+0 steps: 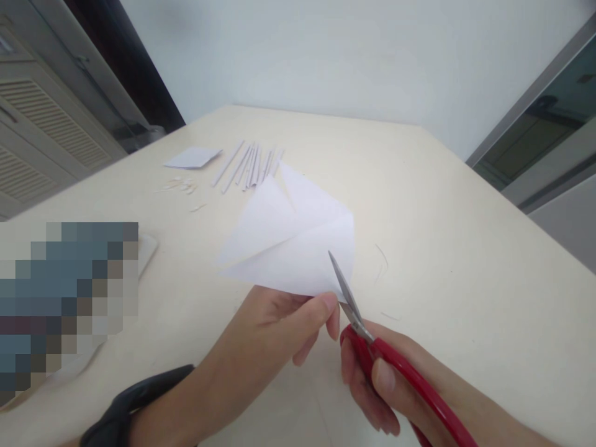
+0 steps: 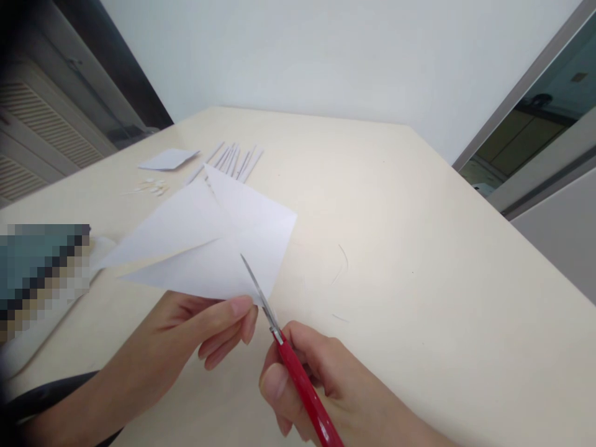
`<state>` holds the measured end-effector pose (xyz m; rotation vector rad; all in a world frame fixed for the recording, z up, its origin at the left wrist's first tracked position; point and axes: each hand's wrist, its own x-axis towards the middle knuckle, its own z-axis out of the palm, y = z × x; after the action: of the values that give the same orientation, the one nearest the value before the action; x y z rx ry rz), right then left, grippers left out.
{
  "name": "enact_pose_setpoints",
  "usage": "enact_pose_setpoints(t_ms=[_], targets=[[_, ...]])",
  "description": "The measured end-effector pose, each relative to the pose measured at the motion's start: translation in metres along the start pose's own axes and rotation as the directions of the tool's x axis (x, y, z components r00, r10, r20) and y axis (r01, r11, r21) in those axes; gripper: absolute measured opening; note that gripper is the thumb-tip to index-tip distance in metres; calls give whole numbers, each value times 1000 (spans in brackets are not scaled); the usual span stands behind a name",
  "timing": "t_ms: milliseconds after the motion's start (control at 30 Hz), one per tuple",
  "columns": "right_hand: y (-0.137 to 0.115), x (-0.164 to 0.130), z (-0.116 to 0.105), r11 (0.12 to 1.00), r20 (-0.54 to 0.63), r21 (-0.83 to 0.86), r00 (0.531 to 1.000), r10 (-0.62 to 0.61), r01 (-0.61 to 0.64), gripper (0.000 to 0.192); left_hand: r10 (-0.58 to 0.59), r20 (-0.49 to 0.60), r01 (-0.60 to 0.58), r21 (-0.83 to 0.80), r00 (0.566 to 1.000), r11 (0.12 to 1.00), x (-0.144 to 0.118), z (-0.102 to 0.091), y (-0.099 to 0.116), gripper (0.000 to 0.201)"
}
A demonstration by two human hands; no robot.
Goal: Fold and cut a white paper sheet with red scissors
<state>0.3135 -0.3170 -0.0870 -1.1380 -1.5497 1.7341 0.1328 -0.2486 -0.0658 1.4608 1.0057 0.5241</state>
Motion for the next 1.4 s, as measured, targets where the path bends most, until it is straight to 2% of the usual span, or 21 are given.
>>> enact_pose_setpoints(t_ms=[133, 367, 833, 1133, 1233, 1400], targets=[[3, -2, -1, 1000, 27, 16, 1000, -13, 12, 44, 29, 18, -28, -27, 999, 999, 0, -1, -4, 33], [3, 1, 0, 997, 20, -23, 998, -67, 68, 45, -63, 26, 63, 4, 998, 998, 0, 0, 7, 32], [4, -1, 0, 998, 38, 48, 998, -52, 50, 36, -4, 34, 5, -33, 999, 999, 3, 1, 1, 33], [1, 2, 0, 998, 12, 27, 999, -48, 48, 39, -96, 66, 92, 60, 993, 994, 1, 1, 12, 31], [2, 2, 1, 999, 11, 38, 999, -35, 35, 40, -39, 83, 34, 63, 996, 997, 1, -1, 9, 30], [-3, -1, 2, 996, -17, 11, 996, 86, -86, 37, 96, 5, -96, 9, 995, 995, 1, -5, -5, 40]])
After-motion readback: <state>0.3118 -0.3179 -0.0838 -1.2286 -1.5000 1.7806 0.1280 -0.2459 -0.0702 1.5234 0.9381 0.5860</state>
